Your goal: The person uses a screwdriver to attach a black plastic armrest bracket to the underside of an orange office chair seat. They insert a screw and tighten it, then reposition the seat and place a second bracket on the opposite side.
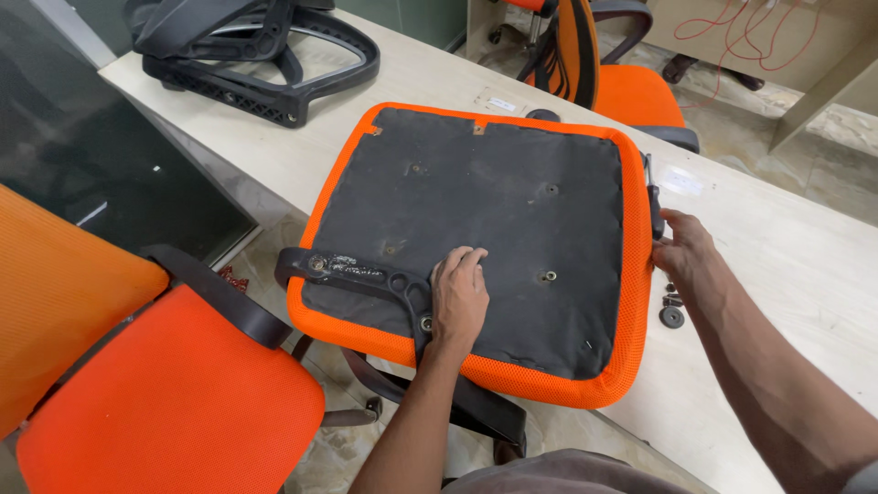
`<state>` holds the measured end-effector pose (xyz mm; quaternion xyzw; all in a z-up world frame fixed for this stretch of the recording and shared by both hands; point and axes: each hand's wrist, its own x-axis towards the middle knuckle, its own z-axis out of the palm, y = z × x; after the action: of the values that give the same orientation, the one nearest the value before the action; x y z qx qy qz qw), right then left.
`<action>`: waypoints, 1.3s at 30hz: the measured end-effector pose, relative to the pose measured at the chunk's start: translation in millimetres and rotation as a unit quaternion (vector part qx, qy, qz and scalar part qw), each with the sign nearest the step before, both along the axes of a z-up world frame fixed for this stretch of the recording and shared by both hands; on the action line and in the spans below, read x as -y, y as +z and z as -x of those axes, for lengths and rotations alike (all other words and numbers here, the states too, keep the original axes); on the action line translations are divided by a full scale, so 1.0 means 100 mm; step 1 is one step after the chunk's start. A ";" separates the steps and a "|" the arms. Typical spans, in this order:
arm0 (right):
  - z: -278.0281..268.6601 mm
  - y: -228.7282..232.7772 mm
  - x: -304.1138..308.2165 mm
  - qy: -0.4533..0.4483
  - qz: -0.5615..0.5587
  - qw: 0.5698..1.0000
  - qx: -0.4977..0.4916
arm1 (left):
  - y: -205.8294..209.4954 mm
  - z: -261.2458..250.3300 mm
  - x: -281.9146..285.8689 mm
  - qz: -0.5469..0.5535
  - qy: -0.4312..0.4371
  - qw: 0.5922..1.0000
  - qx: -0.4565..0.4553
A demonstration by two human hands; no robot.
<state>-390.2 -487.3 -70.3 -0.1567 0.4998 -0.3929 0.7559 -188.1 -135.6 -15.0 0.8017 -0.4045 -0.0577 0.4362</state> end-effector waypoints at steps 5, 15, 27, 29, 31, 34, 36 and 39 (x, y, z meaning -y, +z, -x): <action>-0.09 0.43 -0.65 0.180 0.176 0.930 -0.266 | 0.00 -0.17 -0.39 0.037 0.208 0.962 0.173; -0.37 0.93 -1.32 0.241 0.111 0.892 -0.366 | -0.12 -0.51 -1.06 0.119 0.488 0.747 -0.435; -0.35 0.46 -2.33 0.212 0.125 0.910 -0.333 | 0.12 -1.44 -1.24 0.143 0.358 0.738 -0.553; -0.44 0.41 -2.53 0.208 0.128 0.915 -0.321 | 0.17 -1.71 -1.27 0.100 0.353 0.747 -0.554; -0.51 0.41 -2.62 0.192 0.155 0.901 -0.357 | 0.17 -1.85 -1.26 0.068 0.345 0.757 -0.550; -0.57 0.49 -2.51 0.169 0.220 0.845 -0.457 | 0.10 -1.94 -1.25 0.064 0.335 0.763 -0.550; -0.64 0.54 -2.27 0.165 0.261 0.785 -0.536 | 0.03 -1.97 -1.24 0.087 0.335 0.751 -0.563; -0.68 0.60 -1.74 0.184 0.357 0.680 -0.614 | -0.13 -2.00 -1.22 0.100 0.326 0.766 -0.545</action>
<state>-322.5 -313.4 -10.4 -0.7094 0.6346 -0.2104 0.2231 11.9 -13.9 -27.6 0.6710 0.1835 -0.2987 0.6534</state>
